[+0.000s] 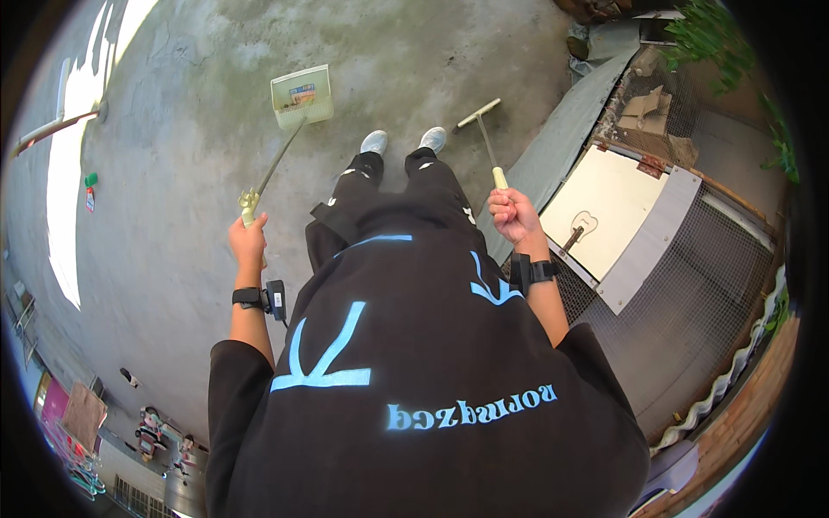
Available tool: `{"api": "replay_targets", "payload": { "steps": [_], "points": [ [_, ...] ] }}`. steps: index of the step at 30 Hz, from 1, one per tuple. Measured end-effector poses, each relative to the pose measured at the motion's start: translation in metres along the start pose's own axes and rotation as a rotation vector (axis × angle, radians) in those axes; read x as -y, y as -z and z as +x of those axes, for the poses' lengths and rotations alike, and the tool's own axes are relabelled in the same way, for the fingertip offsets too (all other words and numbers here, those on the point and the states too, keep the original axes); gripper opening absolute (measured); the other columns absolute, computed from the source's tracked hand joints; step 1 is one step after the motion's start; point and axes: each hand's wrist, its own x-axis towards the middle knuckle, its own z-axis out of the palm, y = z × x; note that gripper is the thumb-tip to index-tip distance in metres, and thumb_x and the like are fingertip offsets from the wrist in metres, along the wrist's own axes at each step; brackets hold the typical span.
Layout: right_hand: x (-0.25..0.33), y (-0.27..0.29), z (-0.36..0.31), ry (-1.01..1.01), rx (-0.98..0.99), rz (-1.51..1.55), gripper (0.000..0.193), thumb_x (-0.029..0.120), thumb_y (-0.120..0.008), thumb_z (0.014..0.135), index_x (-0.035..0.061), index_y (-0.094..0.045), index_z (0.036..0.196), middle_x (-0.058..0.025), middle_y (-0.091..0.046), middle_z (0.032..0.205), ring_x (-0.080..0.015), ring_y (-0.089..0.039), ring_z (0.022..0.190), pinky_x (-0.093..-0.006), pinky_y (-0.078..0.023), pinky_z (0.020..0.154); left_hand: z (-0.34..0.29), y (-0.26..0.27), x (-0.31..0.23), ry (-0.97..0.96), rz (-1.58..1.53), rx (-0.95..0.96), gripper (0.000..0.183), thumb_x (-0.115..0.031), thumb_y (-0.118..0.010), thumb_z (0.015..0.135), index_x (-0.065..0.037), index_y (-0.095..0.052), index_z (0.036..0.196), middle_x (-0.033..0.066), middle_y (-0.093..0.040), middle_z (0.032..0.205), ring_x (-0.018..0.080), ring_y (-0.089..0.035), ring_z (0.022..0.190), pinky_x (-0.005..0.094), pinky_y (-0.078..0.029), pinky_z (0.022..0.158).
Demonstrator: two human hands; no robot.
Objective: The person sweeps an outdoor courtyard floor using a squeegee and a dustpan, gathering small debris and leaves into the dustpan.
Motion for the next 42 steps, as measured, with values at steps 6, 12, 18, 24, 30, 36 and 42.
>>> {"api": "replay_targets", "payload": {
  "steps": [6,12,18,24,30,36,42],
  "points": [
    [0.044,0.000,-0.016,0.237,0.247,0.301,0.004,0.004,-0.043,0.084,0.0020,-0.041,0.081,0.0028,-0.041,0.058,-0.0066,-0.039,0.044,-0.0197,-0.036,0.041,0.003,0.000,-0.007,-0.001,0.033,-0.013,0.020,-0.016,-0.067,0.075,-0.001,-0.054,0.068,-0.0004,-0.045,0.050,0.0099,-0.041,0.038,0.0274,-0.033,0.038],
    [0.063,0.002,-0.042,0.175,0.019,-0.217,0.008,0.010,-0.048,0.086,0.0029,-0.045,0.087,0.0043,-0.043,0.061,-0.0058,-0.041,0.047,-0.0211,-0.035,0.044,0.001,0.002,-0.001,-0.021,0.013,-0.041,0.021,-0.016,-0.068,0.073,0.000,-0.056,0.069,0.0000,-0.045,0.049,0.0105,-0.043,0.037,0.0276,-0.034,0.037],
    [0.035,0.023,-0.026,-0.053,-0.258,-0.612,0.016,0.000,-0.059,0.078,0.0021,-0.052,0.093,-0.0104,-0.062,0.085,-0.0171,-0.061,0.074,-0.0281,-0.053,0.069,-0.004,-0.001,0.005,0.035,-0.017,-0.077,0.020,-0.016,-0.069,0.073,-0.001,-0.056,0.068,0.0001,-0.045,0.049,0.0107,-0.043,0.037,0.0267,-0.034,0.036],
    [0.056,0.004,-0.003,-0.089,-0.327,-0.719,0.008,0.007,-0.055,0.080,0.0031,-0.052,0.086,-0.0079,-0.059,0.072,-0.0103,-0.050,0.046,-0.0223,-0.038,0.037,-0.034,-0.004,0.016,0.149,-0.103,-0.153,0.021,-0.016,-0.069,0.074,-0.001,-0.056,0.068,0.0009,-0.046,0.050,0.0100,-0.043,0.037,0.0261,-0.034,0.035],
    [0.035,-0.118,0.053,0.113,-0.375,-1.674,0.016,0.011,-0.059,0.077,0.0007,-0.056,0.066,-0.0050,-0.056,0.054,-0.0103,-0.048,0.041,-0.0272,-0.035,0.036,-0.066,-0.007,0.024,0.207,-0.138,-0.245,0.020,-0.013,-0.069,0.074,-0.001,-0.055,0.067,0.0015,-0.046,0.050,0.0098,-0.042,0.037,0.0255,-0.032,0.034],
    [0.082,-0.127,0.133,-0.299,-0.181,-0.929,0.010,0.013,-0.053,0.088,0.0031,-0.050,0.088,0.0047,-0.043,0.059,0.0006,-0.034,0.040,-0.0157,-0.023,0.033,-0.107,-0.012,0.001,0.290,-0.092,-0.335,0.022,-0.012,-0.069,0.074,-0.003,-0.051,0.065,0.0004,-0.045,0.051,0.0096,-0.041,0.038,0.0253,-0.033,0.036],
    [0.120,-0.097,0.162,-0.341,-0.305,-0.999,0.012,0.015,-0.053,0.089,0.0055,-0.049,0.083,0.0056,-0.044,0.059,0.0010,-0.034,0.040,-0.0152,-0.022,0.034,-0.119,-0.024,-0.005,0.336,-0.148,-0.370,0.022,-0.013,-0.068,0.074,-0.004,-0.051,0.065,0.0000,-0.045,0.051,0.0094,-0.042,0.039,0.0258,-0.033,0.036]
  ]
}}
